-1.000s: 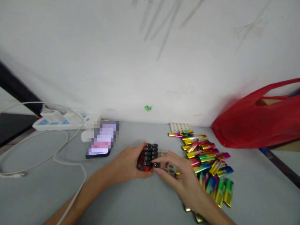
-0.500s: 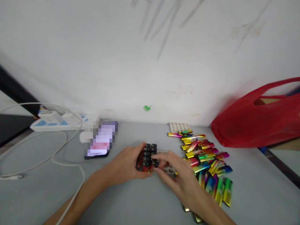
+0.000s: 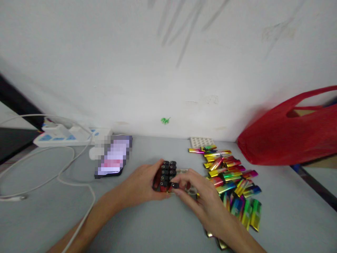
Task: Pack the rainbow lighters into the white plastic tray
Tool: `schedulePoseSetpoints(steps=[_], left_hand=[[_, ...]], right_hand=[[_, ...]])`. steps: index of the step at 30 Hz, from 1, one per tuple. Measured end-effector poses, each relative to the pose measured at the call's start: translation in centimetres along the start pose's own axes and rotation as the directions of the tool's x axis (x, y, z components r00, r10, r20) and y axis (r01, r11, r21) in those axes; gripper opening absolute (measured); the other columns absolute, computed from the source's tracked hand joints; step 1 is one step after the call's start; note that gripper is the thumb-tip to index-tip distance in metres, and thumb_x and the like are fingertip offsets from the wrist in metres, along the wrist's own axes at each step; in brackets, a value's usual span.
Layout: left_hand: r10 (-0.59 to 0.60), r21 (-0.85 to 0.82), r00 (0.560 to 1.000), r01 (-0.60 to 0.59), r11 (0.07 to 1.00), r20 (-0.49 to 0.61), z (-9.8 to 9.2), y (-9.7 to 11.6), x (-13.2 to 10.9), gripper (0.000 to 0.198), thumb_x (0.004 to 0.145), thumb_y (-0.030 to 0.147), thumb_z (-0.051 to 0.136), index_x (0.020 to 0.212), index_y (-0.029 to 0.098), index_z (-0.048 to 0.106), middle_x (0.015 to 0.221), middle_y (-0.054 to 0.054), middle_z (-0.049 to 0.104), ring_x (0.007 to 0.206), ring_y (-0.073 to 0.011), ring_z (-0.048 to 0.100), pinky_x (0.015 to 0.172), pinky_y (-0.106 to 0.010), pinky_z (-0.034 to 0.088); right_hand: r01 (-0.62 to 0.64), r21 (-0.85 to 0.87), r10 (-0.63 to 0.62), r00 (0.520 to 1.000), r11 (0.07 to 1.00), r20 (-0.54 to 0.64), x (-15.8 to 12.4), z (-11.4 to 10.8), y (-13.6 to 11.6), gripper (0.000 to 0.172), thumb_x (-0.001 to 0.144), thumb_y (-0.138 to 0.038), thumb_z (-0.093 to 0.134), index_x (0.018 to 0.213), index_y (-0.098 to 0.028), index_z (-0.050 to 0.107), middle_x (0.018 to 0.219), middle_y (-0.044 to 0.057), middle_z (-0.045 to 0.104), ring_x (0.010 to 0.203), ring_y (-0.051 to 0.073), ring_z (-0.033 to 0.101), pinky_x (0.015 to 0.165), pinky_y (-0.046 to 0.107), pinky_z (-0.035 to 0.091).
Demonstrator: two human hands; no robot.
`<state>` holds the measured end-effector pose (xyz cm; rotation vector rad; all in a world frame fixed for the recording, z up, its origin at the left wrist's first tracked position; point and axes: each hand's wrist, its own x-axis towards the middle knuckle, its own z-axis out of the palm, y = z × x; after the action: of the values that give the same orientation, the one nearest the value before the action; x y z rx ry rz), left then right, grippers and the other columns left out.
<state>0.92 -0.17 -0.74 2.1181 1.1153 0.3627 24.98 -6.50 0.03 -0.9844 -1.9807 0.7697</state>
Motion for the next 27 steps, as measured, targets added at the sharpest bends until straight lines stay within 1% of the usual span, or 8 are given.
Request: schedulePoseSetpoints(steps=[11,15,17,20,22,24,26,27], left_hand=[[0.001,-0.008,1.000,-0.001,1.000,0.005,-0.1,0.2,0.0,0.048,0.084,0.048,0.089,0.107,0.025,0.054,0.089,0.001,0.074,0.078,-0.0255,0.072,0.065,-0.030,0.044],[-0.003,0.000,1.000,0.003,1.000,0.002,0.0,0.2,0.0,0.048,0.084,0.048,0.089,0.107,0.024,0.054,0.091,0.000,0.073,0.080,-0.0263,0.071,0.067,-0.030,0.044],[-0.005,0.000,1.000,0.005,1.000,0.006,-0.1,0.3,0.0,0.048,0.084,0.048,0.089,0.107,0.024,0.055,0.091,0.000,0.074,0.081,-0.0264,0.071,0.068,-0.030,0.044],[-0.013,-0.003,1.000,0.013,1.000,0.018,-0.1,0.4,0.0,0.049,0.083,0.048,0.090,0.107,0.025,0.055,0.091,0.001,0.075,0.081,-0.0262,0.071,0.067,-0.030,0.043],[-0.021,-0.003,1.000,0.021,1.000,0.017,-0.2,0.5,-0.1,0.050,0.082,0.047,0.091,0.108,0.025,0.055,0.091,0.001,0.075,0.080,-0.0257,0.071,0.066,-0.030,0.042],[-0.025,-0.008,0.999,0.025,1.000,0.019,-0.2,0.4,-0.1,0.050,0.082,0.045,0.091,0.108,0.025,0.055,0.090,0.002,0.076,0.079,-0.0245,0.072,0.066,-0.030,0.042],[-0.028,-0.012,0.999,0.029,1.000,0.026,-0.2,0.4,-0.1,0.050,0.082,0.045,0.092,0.108,0.025,0.054,0.089,0.003,0.076,0.078,-0.0237,0.072,0.067,-0.030,0.042],[-0.032,-0.010,0.999,0.032,0.999,0.026,-0.2,0.4,0.0,0.051,0.081,0.045,0.092,0.109,0.025,0.054,0.088,0.003,0.075,0.078,-0.0239,0.072,0.068,-0.030,0.042]], right_hand=[[0.014,-0.048,-0.013,1.000,0.999,0.019,0.3,-0.5,0.0,0.009,0.111,-0.026,0.067,0.120,-0.025,0.069,0.098,0.001,0.069,0.093,0.020,0.066,0.088,0.033,0.051],[0.030,-0.059,-0.028,0.999,0.998,0.034,0.0,-0.3,0.1,0.014,0.111,-0.024,0.067,0.125,-0.026,0.069,0.101,0.001,0.071,0.096,0.020,0.067,0.089,0.034,0.052],[0.022,-0.039,-0.021,0.999,0.999,0.026,-0.1,-0.1,0.1,0.022,0.110,-0.023,0.067,0.132,-0.027,0.066,0.105,0.001,0.073,0.097,0.020,0.069,0.089,0.033,0.052],[0.009,-0.036,-0.011,0.999,0.999,-0.045,-0.1,0.1,0.1,0.027,0.110,-0.023,0.065,0.137,-0.027,0.063,0.107,0.001,0.074,0.095,0.019,0.070,0.088,0.032,0.053],[-0.026,-0.125,0.008,0.990,0.992,-0.140,0.0,0.0,0.5,0.016,0.111,-0.024,0.061,0.126,-0.026,0.067,0.104,0.001,0.073,0.094,0.020,0.069,0.088,0.034,0.052],[-0.095,-0.294,0.018,0.967,0.951,-0.255,0.2,-0.3,1.2,0.012,0.112,-0.024,0.057,0.115,-0.024,0.069,0.104,0.005,0.073,0.099,0.025,0.067,0.091,0.039,0.051],[-0.208,-0.504,0.026,0.938,0.838,-0.344,0.4,-0.6,2.1,0.017,0.110,-0.024,0.056,0.118,-0.020,0.070,0.113,0.012,0.074,0.110,0.033,0.064,0.100,0.048,0.049],[-0.282,-0.604,0.050,0.927,0.745,-0.371,0.4,-0.7,2.5,0.022,0.108,-0.025,0.057,0.124,-0.017,0.070,0.118,0.016,0.073,0.114,0.037,0.062,0.101,0.053,0.048]])
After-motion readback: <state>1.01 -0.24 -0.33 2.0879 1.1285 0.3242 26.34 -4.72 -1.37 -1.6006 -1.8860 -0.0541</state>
